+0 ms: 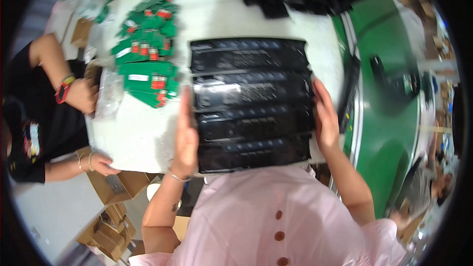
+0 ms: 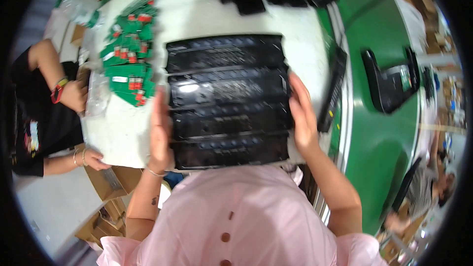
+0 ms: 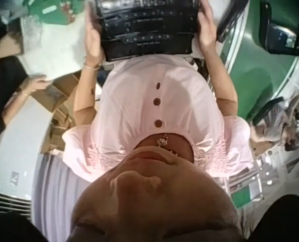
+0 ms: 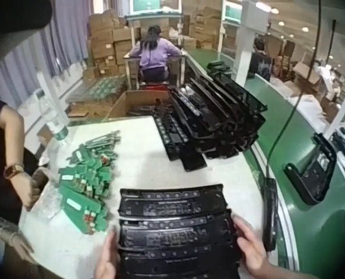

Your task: Assemble circuit boards into plastic housings and secure them using an electric screwdriver.

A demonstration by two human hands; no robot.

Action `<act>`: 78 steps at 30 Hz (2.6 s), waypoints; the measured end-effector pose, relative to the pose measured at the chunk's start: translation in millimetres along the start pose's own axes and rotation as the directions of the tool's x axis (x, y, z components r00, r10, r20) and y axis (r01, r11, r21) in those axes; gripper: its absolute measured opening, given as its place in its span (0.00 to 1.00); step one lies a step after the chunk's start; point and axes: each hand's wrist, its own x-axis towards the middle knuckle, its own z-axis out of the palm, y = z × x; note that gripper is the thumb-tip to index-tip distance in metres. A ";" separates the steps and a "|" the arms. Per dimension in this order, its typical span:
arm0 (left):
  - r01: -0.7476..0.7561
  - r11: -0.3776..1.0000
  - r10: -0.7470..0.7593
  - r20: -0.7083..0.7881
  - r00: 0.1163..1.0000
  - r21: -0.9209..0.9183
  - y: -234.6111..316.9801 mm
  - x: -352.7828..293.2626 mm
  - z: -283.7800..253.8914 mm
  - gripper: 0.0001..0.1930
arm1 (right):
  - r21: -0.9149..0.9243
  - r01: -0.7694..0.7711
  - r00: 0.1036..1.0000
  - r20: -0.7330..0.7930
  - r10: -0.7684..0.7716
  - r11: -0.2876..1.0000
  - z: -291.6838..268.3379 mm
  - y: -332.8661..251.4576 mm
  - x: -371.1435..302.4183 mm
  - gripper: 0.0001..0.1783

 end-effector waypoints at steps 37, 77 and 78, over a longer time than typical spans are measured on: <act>-0.252 0.707 -0.183 -0.515 0.837 -0.661 -47.8 -44.4 -34.3 0.09 | -0.633 0.658 0.745 0.628 -0.225 0.408 254.1 -118.6 84.9 0.26; -0.103 0.326 -0.129 -0.152 0.980 -0.940 30.6 23.8 -16.0 0.28 | -0.395 0.681 0.729 0.439 -0.525 0.616 73.9 -153.2 103.7 0.20; -0.098 0.383 -0.130 -0.159 0.979 -0.918 24.9 22.2 -17.5 0.29 | -0.457 0.690 0.724 0.418 -0.549 0.561 57.9 -146.1 109.7 0.21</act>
